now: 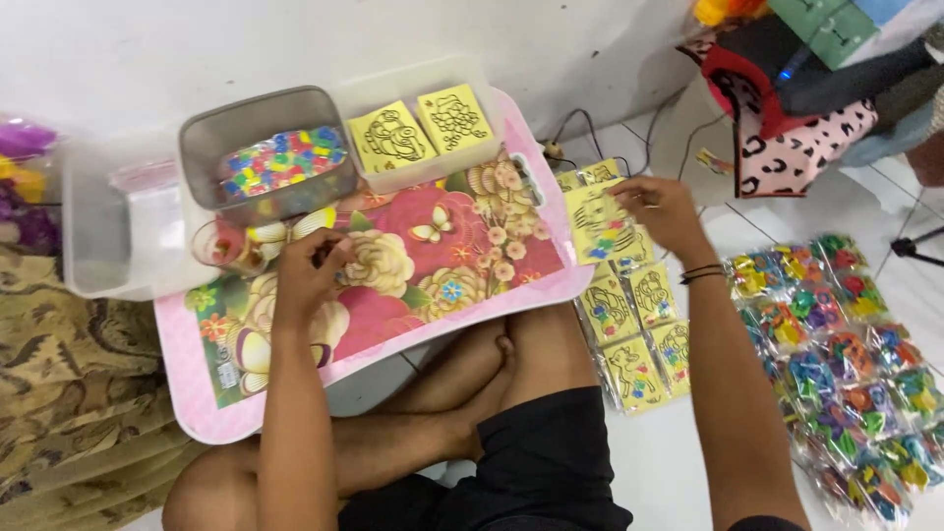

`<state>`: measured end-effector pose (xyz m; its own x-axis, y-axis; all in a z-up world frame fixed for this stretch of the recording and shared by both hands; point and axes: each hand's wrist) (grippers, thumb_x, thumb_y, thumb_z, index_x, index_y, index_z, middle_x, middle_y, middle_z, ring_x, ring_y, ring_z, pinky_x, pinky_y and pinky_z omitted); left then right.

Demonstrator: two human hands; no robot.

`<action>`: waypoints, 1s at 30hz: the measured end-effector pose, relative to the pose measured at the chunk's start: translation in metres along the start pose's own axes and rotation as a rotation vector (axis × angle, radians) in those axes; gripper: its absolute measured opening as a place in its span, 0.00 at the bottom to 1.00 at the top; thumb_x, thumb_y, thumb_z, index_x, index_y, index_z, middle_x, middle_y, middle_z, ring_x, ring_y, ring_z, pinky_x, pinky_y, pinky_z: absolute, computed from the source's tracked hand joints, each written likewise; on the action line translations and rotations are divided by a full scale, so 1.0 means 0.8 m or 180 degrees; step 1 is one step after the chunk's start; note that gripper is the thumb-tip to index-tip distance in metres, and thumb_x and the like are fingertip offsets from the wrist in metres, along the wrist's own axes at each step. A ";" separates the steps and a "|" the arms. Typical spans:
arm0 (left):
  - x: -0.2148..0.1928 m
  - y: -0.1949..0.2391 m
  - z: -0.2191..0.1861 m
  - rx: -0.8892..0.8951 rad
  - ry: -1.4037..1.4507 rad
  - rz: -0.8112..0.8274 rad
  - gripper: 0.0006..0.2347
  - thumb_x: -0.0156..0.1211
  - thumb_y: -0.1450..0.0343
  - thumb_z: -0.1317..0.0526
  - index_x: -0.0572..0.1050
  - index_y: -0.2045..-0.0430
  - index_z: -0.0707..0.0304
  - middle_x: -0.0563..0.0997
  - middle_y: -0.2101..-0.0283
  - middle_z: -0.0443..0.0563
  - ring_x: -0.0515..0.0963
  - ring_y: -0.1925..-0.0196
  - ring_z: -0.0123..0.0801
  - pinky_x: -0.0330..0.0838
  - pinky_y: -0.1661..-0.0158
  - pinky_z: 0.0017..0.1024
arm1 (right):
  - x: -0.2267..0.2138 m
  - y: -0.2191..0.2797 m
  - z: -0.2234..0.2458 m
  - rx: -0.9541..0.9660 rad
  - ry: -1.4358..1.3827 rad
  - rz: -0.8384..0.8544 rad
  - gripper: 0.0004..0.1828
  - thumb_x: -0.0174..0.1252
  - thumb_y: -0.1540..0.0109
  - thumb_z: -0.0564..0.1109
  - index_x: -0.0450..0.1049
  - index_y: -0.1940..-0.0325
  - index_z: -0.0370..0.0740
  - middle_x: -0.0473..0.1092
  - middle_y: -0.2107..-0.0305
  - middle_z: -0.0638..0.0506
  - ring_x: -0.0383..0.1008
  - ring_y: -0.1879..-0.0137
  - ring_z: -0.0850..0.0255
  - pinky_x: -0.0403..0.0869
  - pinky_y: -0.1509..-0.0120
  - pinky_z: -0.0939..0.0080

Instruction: The person places yellow illustrated stickers into small plastic bags by hand and aligns them on the floor.

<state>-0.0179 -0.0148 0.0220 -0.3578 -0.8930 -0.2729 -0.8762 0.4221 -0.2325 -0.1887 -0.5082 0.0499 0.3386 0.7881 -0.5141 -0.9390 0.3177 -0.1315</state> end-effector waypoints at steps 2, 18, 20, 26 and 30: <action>0.001 0.000 0.003 -0.0035 -0.0023 0.0026 0.06 0.61 0.26 0.60 0.82 0.72 0.59 0.79 0.79 0.50 0.68 0.76 0.25 0.64 0.70 0.24 | -0.033 0.004 -0.034 0.0049 -0.0078 -0.0169 0.10 0.59 0.33 0.34 0.80 0.50 0.39 0.72 0.69 0.46 0.69 0.67 0.64 0.74 0.63 0.61; 0.006 0.000 0.008 -0.0093 -0.0136 -0.0034 0.07 0.59 0.24 0.62 0.81 0.68 0.66 0.81 0.74 0.56 0.76 0.69 0.31 0.70 0.62 0.27 | -0.069 0.012 -0.194 0.0771 -0.0807 -0.0970 0.16 0.48 0.31 0.32 0.77 0.44 0.40 0.66 0.67 0.55 0.63 0.62 0.68 0.73 0.60 0.69; 0.008 -0.002 0.007 -0.0124 -0.0125 -0.0061 0.07 0.59 0.24 0.62 0.80 0.68 0.66 0.81 0.74 0.56 0.76 0.69 0.31 0.70 0.61 0.27 | -0.060 0.007 -0.186 0.0864 -0.0835 -0.0958 0.16 0.47 0.31 0.32 0.77 0.44 0.40 0.66 0.67 0.55 0.63 0.62 0.67 0.74 0.62 0.69; 0.010 -0.002 0.008 -0.0264 -0.0028 -0.0168 0.07 0.57 0.23 0.63 0.80 0.67 0.68 0.81 0.73 0.56 0.76 0.67 0.31 0.71 0.58 0.28 | -0.047 -0.029 -0.235 0.0826 -0.0576 -0.0824 0.19 0.47 0.33 0.29 0.79 0.45 0.41 0.66 0.68 0.52 0.63 0.65 0.65 0.73 0.65 0.66; 0.008 -0.006 0.017 -0.0313 -0.0072 -0.0198 0.07 0.56 0.22 0.64 0.80 0.65 0.69 0.80 0.73 0.56 0.77 0.66 0.31 0.71 0.56 0.28 | -0.041 -0.041 -0.282 0.0704 0.0219 -0.0546 0.19 0.49 0.33 0.28 0.82 0.51 0.43 0.70 0.70 0.44 0.69 0.69 0.57 0.70 0.65 0.56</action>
<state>-0.0114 -0.0207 0.0087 -0.2953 -0.9128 -0.2822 -0.9243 0.3476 -0.1573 -0.1826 -0.6632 -0.1202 0.4794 0.6777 -0.5575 -0.8301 0.5564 -0.0374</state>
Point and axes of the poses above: each hand's wrist, its own y-axis away from the middle knuckle, its own x-axis out of the palm, z = x × y
